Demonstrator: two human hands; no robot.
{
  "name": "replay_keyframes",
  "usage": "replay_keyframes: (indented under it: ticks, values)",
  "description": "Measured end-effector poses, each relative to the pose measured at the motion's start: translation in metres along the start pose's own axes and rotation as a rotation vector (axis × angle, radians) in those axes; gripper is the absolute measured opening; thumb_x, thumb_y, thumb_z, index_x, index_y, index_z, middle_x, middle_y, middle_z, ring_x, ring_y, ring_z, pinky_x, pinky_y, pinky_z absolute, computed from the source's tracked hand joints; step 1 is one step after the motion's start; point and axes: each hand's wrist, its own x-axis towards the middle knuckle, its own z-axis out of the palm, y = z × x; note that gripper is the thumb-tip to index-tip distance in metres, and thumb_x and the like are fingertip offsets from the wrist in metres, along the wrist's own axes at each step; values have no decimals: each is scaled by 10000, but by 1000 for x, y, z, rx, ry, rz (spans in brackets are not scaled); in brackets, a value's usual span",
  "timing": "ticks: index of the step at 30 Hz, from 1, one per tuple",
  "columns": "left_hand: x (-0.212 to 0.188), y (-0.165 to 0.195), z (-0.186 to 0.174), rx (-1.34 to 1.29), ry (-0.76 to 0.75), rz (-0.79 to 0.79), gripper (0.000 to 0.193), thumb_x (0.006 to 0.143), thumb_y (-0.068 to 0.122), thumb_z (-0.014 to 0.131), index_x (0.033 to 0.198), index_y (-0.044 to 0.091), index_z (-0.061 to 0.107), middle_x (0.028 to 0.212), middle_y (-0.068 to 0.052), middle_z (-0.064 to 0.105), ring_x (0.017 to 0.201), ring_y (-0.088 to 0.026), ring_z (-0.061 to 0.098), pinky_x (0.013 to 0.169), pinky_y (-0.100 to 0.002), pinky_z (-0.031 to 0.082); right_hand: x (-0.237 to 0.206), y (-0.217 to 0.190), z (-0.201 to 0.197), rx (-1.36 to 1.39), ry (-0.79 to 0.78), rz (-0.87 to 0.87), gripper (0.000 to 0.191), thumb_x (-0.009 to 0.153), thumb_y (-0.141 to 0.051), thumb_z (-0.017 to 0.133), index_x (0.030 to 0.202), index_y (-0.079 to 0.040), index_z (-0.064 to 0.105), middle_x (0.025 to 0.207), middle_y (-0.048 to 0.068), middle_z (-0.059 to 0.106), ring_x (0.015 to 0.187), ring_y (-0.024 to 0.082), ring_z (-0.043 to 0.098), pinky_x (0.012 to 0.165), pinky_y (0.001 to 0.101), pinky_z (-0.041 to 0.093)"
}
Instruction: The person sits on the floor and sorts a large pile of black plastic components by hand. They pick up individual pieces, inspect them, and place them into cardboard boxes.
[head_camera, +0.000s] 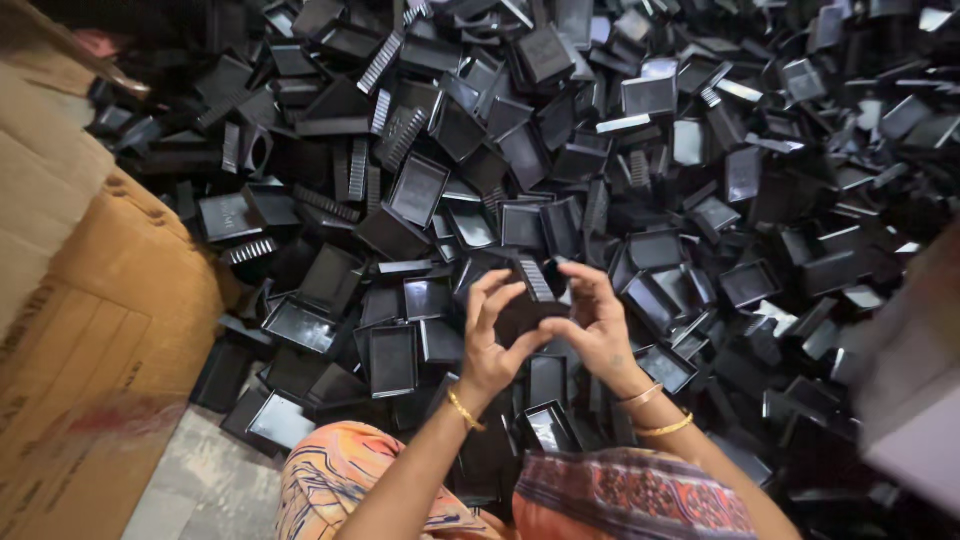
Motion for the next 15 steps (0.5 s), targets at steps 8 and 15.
replay_keyframes:
  ticks: [8,15]
  values:
    - [1,11,-15,-158,-189,124,674,731,140,927,1330,147,620,1440,-174,526,1340,-324,562,1152,-433,460,-12,-62,2,-282,-155,13,1062,712,-34,909,1591,-59,313,1405,119,559,1291,201,575,1094,360,492]
    - [15,20,-26,-216,-343,146,643,708,129,924,1297,133,666,1435,-187,540,1344,-353,567,1135,-420,464,-16,-78,-1,-470,-240,54,1065,710,-24,911,1577,-54,294,1468,149,565,1294,219,604,1087,379,487]
